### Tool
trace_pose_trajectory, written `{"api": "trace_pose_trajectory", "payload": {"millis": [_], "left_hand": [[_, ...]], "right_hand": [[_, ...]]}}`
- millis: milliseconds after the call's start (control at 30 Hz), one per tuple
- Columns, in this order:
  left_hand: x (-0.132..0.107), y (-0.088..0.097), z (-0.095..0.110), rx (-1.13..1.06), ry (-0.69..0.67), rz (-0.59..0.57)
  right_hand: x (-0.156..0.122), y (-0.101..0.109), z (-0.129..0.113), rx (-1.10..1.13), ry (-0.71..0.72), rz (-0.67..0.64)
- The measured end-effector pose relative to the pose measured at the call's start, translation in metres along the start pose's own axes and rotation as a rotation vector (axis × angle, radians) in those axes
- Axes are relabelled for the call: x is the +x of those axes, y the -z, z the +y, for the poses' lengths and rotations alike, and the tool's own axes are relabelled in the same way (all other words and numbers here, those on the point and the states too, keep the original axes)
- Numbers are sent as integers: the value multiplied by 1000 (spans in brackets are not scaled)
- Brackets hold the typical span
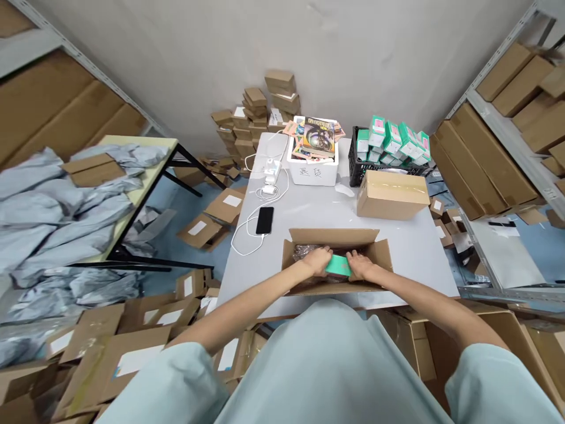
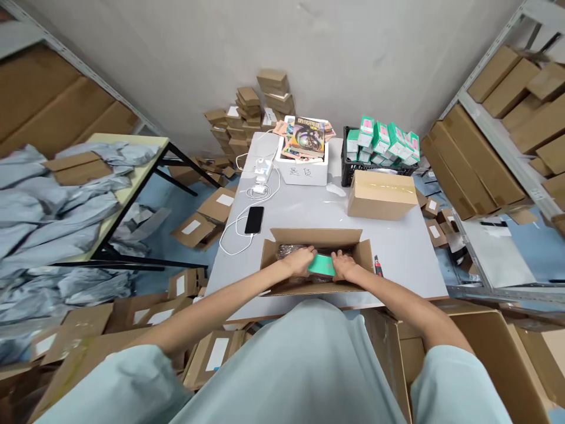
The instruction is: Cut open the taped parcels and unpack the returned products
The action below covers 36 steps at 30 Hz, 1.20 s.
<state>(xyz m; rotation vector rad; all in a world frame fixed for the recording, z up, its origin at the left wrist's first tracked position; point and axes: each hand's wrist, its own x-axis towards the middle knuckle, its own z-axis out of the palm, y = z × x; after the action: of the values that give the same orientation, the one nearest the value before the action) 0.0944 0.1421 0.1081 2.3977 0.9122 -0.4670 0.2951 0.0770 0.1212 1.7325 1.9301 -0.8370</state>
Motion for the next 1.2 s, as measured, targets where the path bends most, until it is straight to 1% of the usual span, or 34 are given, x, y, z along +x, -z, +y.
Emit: {"api": "trace_pose_trajectory", "payload": {"millis": [100,167,200,267,333,367,433,500,533,600,700,833,933,1000,1100,1133,1200], "left_hand": [[-29,30,-8,-58,-44,79],[-46,43,-13,-126,-72,157],[-53,47,-16,-194,-85,213],[-63,50,-20,-397,-114,327],[-69,48,-22,-633,-140,392],[-71,46,-23,-731,-150,388],[-72,42,-25,-887,-172,337],[-72,39,-25,-965,-183,296],[-71,38,-25,-966,-181,294],[-69,35,-24,-898,-178,326],[-66,33,-19,-698,-187,394],[-62,39,-5,-426,-187,429],[-66,44,-1,-306,-156,441],[-72,46,-6,-257,-104,473],[-81,46,-19,-217,41,550],[-82,46,-22,-210,90,555],[-82,45,-23,-202,143,517]], "right_hand": [[-35,30,10,27,33,52],[-62,48,15,39,50,115],[-75,56,16,49,52,162],[-99,70,18,72,43,276],[-120,78,20,96,30,388],[-129,81,21,108,28,432],[-144,82,24,132,29,487],[-155,79,28,155,23,521],[-159,77,30,163,14,530],[-165,72,35,178,-5,549],[-169,68,43,225,1,577],[-167,69,50,352,72,565],[-166,66,56,456,83,548],[-167,62,62,497,56,542],[-174,56,74,581,2,541],[-176,55,78,619,-16,549],[-181,55,83,711,-40,562]]}}
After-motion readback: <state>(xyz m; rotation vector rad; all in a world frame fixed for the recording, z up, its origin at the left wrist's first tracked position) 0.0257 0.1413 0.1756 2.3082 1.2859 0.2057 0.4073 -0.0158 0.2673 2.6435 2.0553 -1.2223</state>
